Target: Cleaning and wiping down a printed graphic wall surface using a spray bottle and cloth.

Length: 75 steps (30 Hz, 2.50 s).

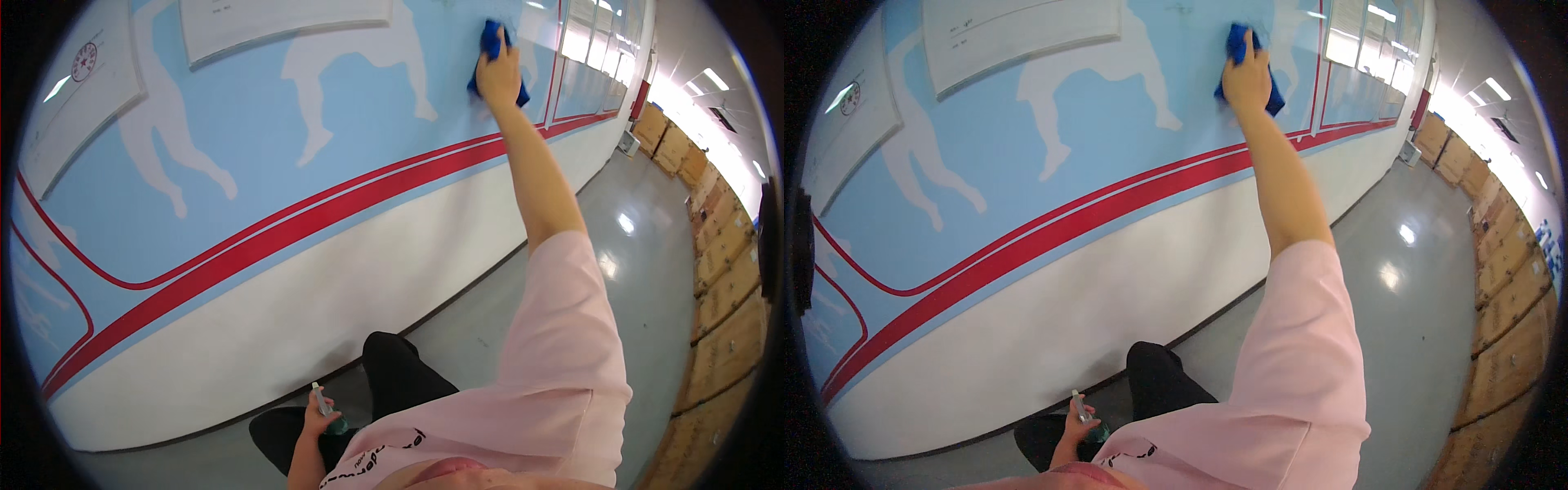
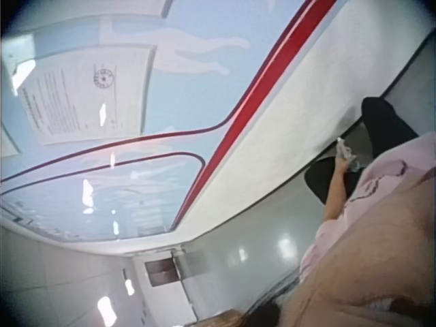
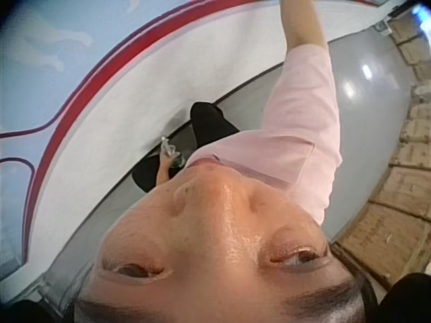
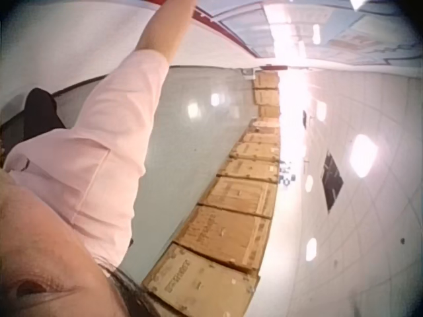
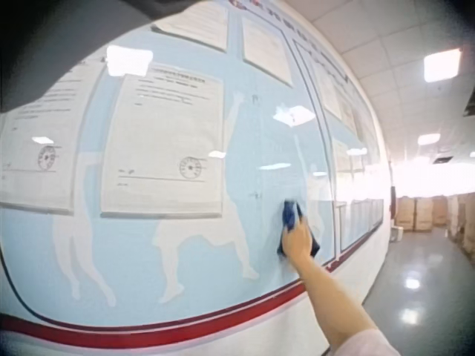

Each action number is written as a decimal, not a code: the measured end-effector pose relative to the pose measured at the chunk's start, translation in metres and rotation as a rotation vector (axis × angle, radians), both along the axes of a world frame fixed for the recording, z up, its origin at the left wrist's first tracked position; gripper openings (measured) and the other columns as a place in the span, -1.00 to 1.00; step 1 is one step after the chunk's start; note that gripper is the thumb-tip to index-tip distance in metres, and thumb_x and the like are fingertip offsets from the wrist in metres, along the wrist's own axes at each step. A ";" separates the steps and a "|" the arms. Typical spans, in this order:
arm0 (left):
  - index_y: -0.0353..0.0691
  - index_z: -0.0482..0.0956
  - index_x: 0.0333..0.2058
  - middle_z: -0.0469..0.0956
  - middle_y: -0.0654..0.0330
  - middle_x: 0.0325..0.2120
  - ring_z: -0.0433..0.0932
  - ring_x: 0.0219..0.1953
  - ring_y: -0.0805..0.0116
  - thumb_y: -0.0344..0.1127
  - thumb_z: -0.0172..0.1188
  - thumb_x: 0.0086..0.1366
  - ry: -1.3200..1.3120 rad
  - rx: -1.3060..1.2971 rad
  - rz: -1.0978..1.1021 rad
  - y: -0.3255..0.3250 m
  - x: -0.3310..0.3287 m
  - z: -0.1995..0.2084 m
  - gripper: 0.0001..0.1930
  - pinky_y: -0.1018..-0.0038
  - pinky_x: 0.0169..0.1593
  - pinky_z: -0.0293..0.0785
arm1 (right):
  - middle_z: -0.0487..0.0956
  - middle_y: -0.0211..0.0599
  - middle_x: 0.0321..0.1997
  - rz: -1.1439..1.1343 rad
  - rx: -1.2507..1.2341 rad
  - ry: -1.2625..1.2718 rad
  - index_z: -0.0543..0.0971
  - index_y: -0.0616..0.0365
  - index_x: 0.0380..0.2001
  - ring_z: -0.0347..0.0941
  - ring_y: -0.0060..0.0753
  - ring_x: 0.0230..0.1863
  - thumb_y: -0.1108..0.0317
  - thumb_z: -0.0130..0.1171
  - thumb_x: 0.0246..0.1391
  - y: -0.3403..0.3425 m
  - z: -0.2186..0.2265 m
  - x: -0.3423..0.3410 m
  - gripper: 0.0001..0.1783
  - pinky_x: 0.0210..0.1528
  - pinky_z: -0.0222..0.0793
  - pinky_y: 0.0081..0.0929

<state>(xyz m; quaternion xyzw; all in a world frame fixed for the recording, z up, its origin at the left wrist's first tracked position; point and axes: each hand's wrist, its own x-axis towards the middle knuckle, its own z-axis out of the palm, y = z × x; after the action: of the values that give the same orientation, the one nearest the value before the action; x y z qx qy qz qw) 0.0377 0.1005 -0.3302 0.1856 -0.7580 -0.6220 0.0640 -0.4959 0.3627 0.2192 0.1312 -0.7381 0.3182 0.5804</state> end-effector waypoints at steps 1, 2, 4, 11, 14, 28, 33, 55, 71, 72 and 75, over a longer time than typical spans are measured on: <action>-0.04 0.17 0.11 0.46 0.24 -0.38 0.48 -0.29 0.39 -0.50 0.46 -0.29 -0.028 0.000 -0.001 -0.003 0.000 0.000 -0.08 0.44 -0.21 0.46 | 0.33 0.02 -0.06 -0.003 0.025 -0.114 0.11 -0.11 0.25 0.39 0.08 -0.10 0.24 0.02 -0.01 0.004 -0.025 0.005 -0.30 -0.12 0.37 -0.16; -0.04 0.17 0.11 0.46 0.24 -0.38 0.48 -0.30 0.39 -0.49 0.46 -0.29 -0.056 -0.001 -0.003 -0.003 0.000 0.001 -0.08 0.44 -0.21 0.47 | 0.32 0.01 -0.05 -0.022 0.051 -0.188 0.07 -0.09 0.26 0.40 0.08 -0.13 0.25 0.01 -0.01 0.010 -0.049 0.005 -0.28 -0.14 0.38 -0.17; -0.04 0.16 0.11 0.46 0.24 -0.38 0.48 -0.30 0.39 -0.49 0.45 -0.29 -0.070 -0.020 -0.009 -0.001 -0.001 0.010 -0.08 0.44 -0.21 0.46 | 0.31 0.05 0.02 -0.002 0.045 -0.374 0.02 -0.05 0.28 0.40 0.10 -0.08 0.25 -0.03 0.02 0.027 -0.095 0.003 -0.27 -0.12 0.38 -0.15; -0.01 0.16 0.11 0.47 0.25 -0.39 0.49 -0.28 0.39 -0.51 0.44 -0.29 -0.052 -0.065 -0.010 0.000 -0.005 0.001 -0.08 0.42 -0.21 0.46 | 0.33 0.10 0.10 -0.044 -0.157 -0.660 0.14 0.20 0.17 0.33 0.18 0.06 0.24 -0.11 0.00 0.052 -0.092 -0.035 -0.37 0.07 0.27 -0.10; -0.01 0.17 0.11 0.47 0.25 -0.40 0.48 -0.30 0.40 -0.50 0.45 -0.30 -0.077 -0.082 0.016 -0.001 -0.003 0.003 -0.07 0.43 -0.22 0.46 | 0.37 0.11 0.02 0.017 -0.098 -0.366 0.20 0.15 0.12 0.36 0.19 0.00 0.28 -0.11 -0.03 0.029 -0.036 -0.004 -0.43 0.00 0.31 -0.10; -0.05 0.16 0.10 0.44 0.25 -0.40 0.47 -0.33 0.40 -0.47 0.45 -0.28 -0.078 -0.039 -0.001 -0.006 0.008 -0.014 -0.09 0.44 -0.20 0.45 | 0.40 -0.15 -0.02 0.035 -0.113 -0.107 0.24 -0.23 0.19 0.42 0.01 -0.07 0.21 0.02 -0.02 0.030 -0.009 -0.021 -0.37 -0.06 0.36 -0.16; -0.03 0.15 0.11 0.43 0.26 -0.41 0.46 -0.33 0.41 -0.47 0.45 -0.28 -0.096 -0.066 0.014 -0.006 0.000 -0.011 -0.09 0.45 -0.21 0.44 | 0.41 0.05 -0.01 0.004 -0.130 -0.509 0.17 -0.16 0.23 0.38 0.16 -0.02 0.21 -0.13 0.01 0.104 0.000 -0.080 -0.37 0.03 0.30 -0.11; -0.02 0.13 0.10 0.45 0.22 -0.37 0.49 -0.30 0.37 -0.44 0.48 -0.28 -0.124 -0.082 -0.050 -0.004 0.003 -0.026 -0.08 0.41 -0.18 0.46 | 0.44 0.07 0.05 -0.126 -0.093 -0.841 0.02 -0.06 0.29 0.38 0.06 0.06 0.29 -0.14 -0.01 0.131 -0.099 -0.122 -0.28 0.06 0.31 -0.13; 0.00 0.13 0.10 0.45 0.24 -0.36 0.48 -0.29 0.36 -0.43 0.46 -0.29 -0.245 -0.122 -0.117 0.000 -0.007 -0.012 -0.08 0.40 -0.18 0.47 | 0.51 0.25 -0.18 0.014 -0.417 -0.529 0.56 0.31 -0.26 0.43 0.18 -0.08 0.16 -0.07 -0.08 0.107 -0.087 -0.096 -0.54 0.00 0.30 -0.11; 0.00 0.13 0.10 0.45 0.24 -0.36 0.48 -0.29 0.36 -0.43 0.46 -0.29 -0.242 -0.117 -0.128 0.001 -0.009 -0.012 -0.08 0.40 -0.18 0.47 | 0.50 0.26 -0.18 -0.020 -0.446 -0.567 0.56 0.29 -0.25 0.43 0.19 -0.08 0.16 -0.07 -0.08 0.116 -0.107 -0.105 -0.55 -0.01 0.31 -0.11; -0.01 0.13 0.10 0.46 0.23 -0.35 0.49 -0.29 0.36 -0.43 0.47 -0.29 -0.202 -0.100 -0.150 -0.001 -0.011 -0.021 -0.07 0.40 -0.20 0.47 | 0.51 0.25 -0.21 0.060 -0.633 -0.694 0.55 0.31 -0.25 0.44 0.20 -0.11 0.17 -0.08 -0.07 0.109 -0.155 -0.112 -0.55 -0.03 0.31 -0.11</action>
<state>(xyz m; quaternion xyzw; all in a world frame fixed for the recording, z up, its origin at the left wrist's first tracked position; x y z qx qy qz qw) 0.0271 0.0990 -0.3515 0.1867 -0.8024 -0.5647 -0.0499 -0.6075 0.4719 0.0640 -0.1451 -0.7510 0.5694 0.3012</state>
